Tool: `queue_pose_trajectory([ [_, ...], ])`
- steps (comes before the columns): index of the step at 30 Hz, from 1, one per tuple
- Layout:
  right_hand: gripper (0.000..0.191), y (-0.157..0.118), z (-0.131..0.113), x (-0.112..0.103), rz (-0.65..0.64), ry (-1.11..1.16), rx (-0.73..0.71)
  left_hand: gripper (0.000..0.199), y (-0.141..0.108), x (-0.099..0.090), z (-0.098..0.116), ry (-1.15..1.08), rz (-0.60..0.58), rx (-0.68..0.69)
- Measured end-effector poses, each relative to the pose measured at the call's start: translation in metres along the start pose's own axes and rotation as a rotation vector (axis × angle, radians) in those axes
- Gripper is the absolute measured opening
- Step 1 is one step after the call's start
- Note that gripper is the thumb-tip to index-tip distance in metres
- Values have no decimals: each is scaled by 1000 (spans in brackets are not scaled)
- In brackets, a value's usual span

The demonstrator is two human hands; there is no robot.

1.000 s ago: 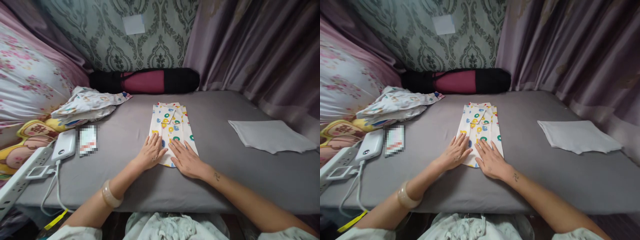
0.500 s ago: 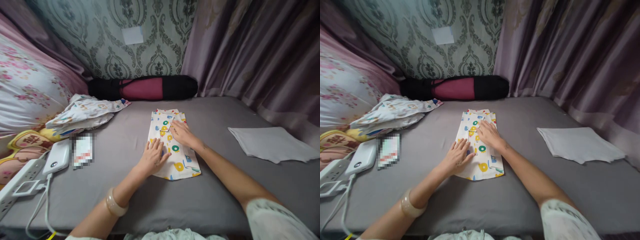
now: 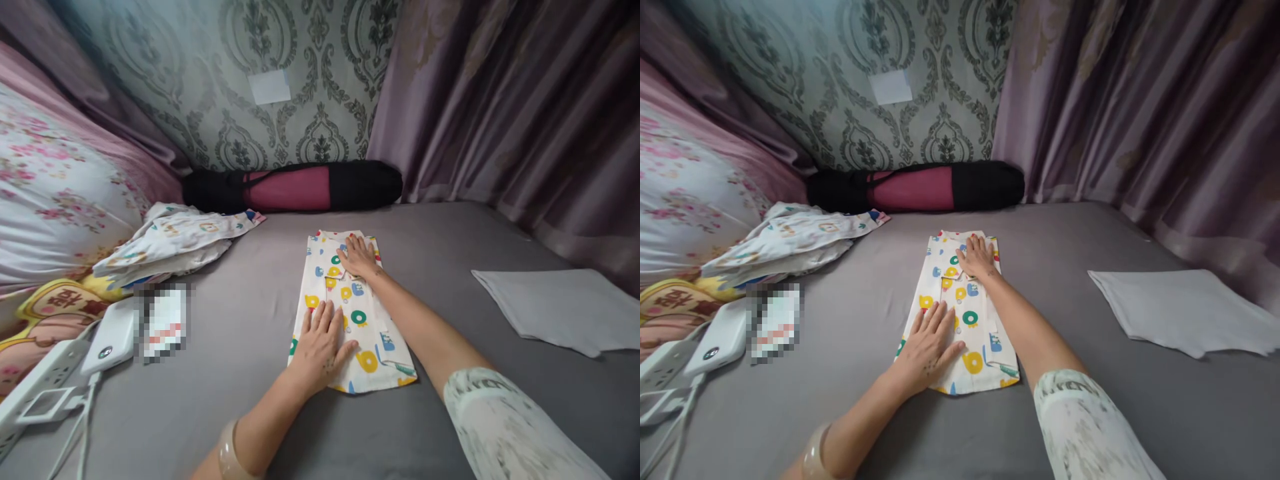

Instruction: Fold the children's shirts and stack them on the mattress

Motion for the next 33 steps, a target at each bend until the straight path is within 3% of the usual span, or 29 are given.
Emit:
queue_pose_trajectory([
  [4,70,3,0,-2,-56,22,5,67,-2,-5,-2,-29,38,6],
  [10,75,17,3,-15,67,3,22,69,-6,-9,-9,-22,91,-40],
  [15,76,23,5,-7,22,-7,50,71,-7,-1,-10,-13,33,-44],
  [20,68,25,-22,-8,42,-28,-61,73,-6,-2,-11,-3,-13,-64],
  [25,61,30,-35,8,-41,-20,-115,71,-6,-2,-11,-17,7,-55],
  [29,61,33,-44,3,-16,-28,-138,68,-7,-3,-12,-34,45,-52],
  [33,59,35,-70,3,-6,-28,-268,74,-9,-3,-13,-56,28,-51],
])
Point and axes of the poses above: each hand's wrist, its own y-axis towards the middle knuckle, its own x-axis out of the palm, z = x × y, the point moved 10 cm from there along y, towards the middle knuckle, and after that the axes turned 6 degrees about -x, right-handed, at the moved point
